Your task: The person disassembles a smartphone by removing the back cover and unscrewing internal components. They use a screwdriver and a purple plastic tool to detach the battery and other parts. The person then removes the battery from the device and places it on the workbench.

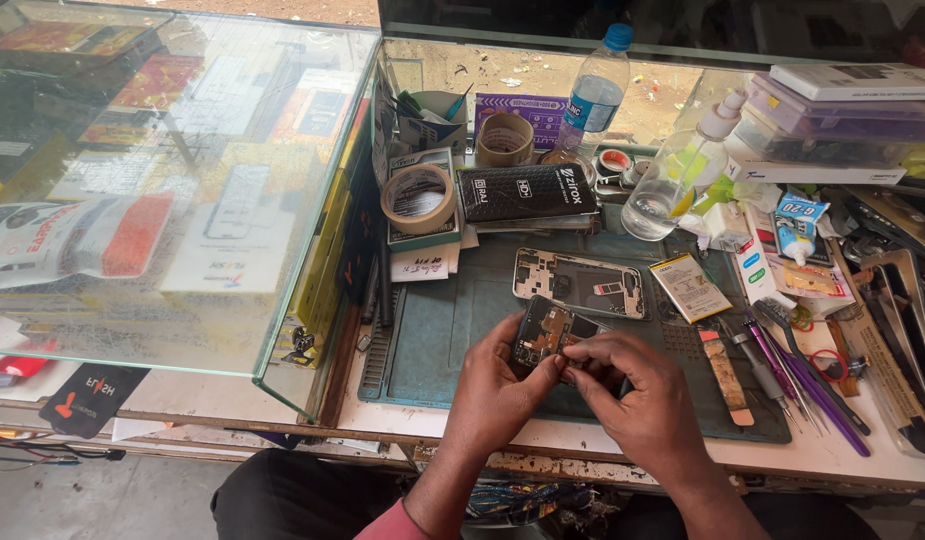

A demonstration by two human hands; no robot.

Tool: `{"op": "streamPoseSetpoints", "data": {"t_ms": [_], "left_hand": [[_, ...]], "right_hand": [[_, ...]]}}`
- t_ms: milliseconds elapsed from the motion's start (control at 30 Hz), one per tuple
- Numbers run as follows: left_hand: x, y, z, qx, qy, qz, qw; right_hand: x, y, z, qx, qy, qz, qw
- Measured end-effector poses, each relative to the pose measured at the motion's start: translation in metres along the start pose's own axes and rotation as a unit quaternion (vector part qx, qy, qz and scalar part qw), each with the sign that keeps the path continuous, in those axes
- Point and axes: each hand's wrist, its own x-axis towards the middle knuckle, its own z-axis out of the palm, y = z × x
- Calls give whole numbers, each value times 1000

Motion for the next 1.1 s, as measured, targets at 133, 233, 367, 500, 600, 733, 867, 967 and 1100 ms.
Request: {"op": "streamPoseSetpoints", "data": {"t_ms": [133, 233, 367, 500, 600, 733, 867, 967, 1100], "left_hand": [[3, -2, 0, 16, 12, -20, 1000], [5, -5, 1, -44, 6, -8, 999], [6, -6, 1, -26, 12, -35, 999], [7, -5, 3, -41, 18, -25, 999], [6, -5, 4, -12, 27, -35, 999], [6, -8, 3, 13, 33, -37, 999], [6, -11, 2, -44, 0, -8, 999], [6, -12, -1, -42, -11, -33, 999], [4, -9, 0, -29, 1, -26, 999]], "right_hand": [[-4, -1, 2, 2, 4, 16, 1000], [-7, -1, 3, 12, 16, -9, 1000], [-10, -2, 4, 8, 28, -31, 999], [-13, 0, 7, -11, 47, -61, 997], [-16, 4, 8, -36, 52, -80, 995], [-19, 8, 10, -60, 53, -84, 993], [-21, 10, 10, -71, 62, -96, 991], [-22, 12, 11, -70, 67, -104, 990], [-22, 12, 12, -62, 61, -98, 991]]}}
